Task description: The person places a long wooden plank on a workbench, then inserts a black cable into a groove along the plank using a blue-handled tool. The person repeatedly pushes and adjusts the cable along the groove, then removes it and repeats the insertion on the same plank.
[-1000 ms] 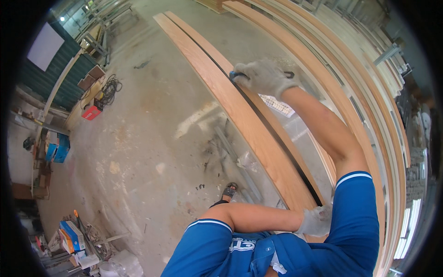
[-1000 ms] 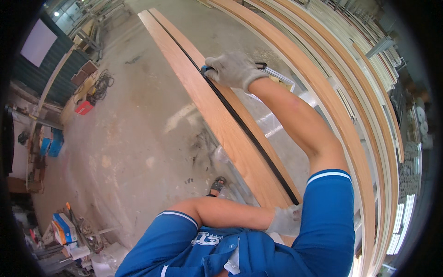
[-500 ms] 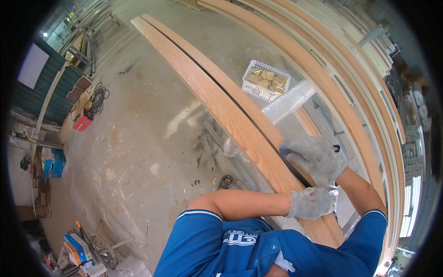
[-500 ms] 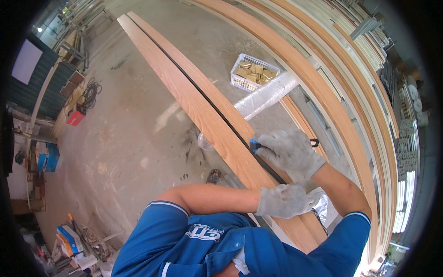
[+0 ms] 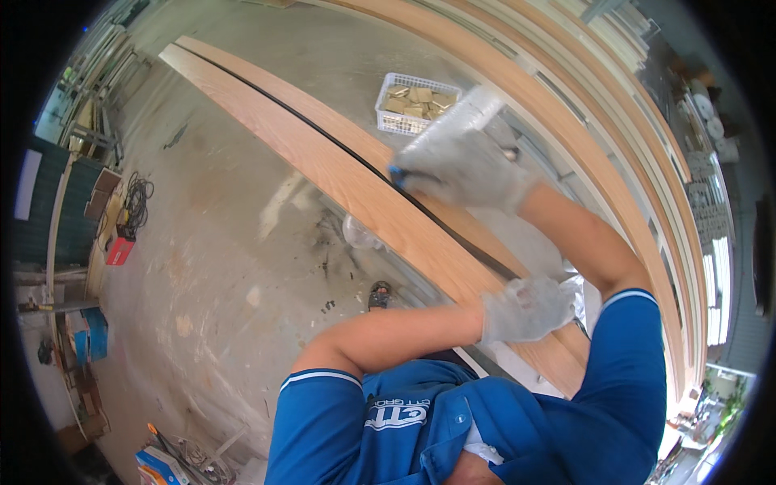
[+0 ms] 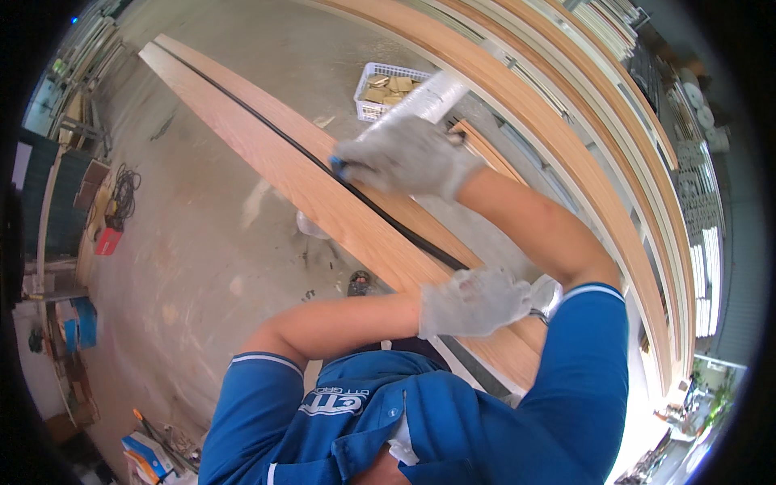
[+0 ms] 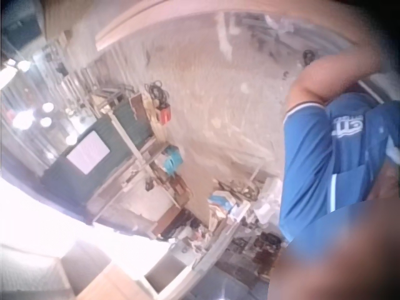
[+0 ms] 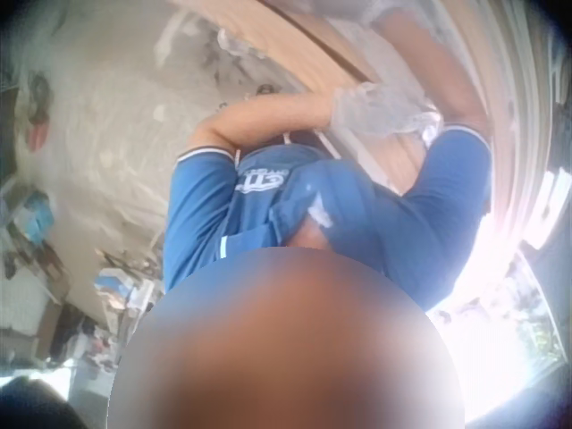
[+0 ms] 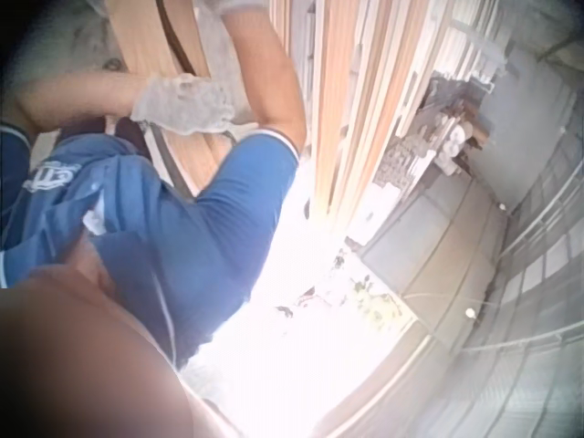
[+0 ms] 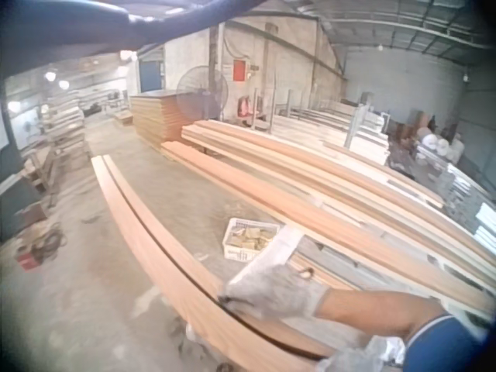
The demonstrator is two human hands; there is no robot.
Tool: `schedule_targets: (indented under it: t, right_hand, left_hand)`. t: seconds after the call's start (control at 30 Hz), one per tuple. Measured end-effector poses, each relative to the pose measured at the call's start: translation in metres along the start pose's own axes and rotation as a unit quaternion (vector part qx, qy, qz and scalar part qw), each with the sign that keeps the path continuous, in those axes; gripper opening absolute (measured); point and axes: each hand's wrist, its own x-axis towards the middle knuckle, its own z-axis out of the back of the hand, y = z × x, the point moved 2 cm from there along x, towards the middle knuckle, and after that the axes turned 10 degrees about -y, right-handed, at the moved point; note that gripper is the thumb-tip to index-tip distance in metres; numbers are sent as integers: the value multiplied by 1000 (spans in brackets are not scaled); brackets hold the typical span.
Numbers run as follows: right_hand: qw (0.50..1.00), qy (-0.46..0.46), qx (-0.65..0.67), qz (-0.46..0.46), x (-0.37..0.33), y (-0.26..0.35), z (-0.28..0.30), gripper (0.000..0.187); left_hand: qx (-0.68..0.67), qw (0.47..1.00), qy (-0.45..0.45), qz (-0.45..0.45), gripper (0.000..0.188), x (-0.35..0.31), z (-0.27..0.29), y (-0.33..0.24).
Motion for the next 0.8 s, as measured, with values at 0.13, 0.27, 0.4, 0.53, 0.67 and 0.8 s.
schedule_targets:
  t: [0.13, 0.27, 0.4, 0.53, 0.67, 0.8]
  right_hand:
    - [998, 55, 15, -39, -110, 19, 51, 28]
    - [877, 6, 322, -357, -206, 6, 75, 47]
    - [814, 49, 342, -468, -306, 21, 118, 54]
    - [803, 65, 246, -539, -400, 63, 179, 41]
    - [841, 25, 5, -541, -476, 139, 247, 23]
    - [926, -36, -267, -265, -499, 209, 253, 22]
  left_hand:
    - [-36, 992, -112, -50, 27, -6, 20, 4]
    - [13, 990, -114, -81, 26, -8, 29, 7]
    - [82, 993, -79, 24, 19, -2, 38, 0]
    - [82, 991, -94, 55, 19, 5, 47, -4]
    - [53, 992, -93, 61, 16, 7, 46, 0]
    - [85, 993, -79, 30, 17, 10, 45, -8]
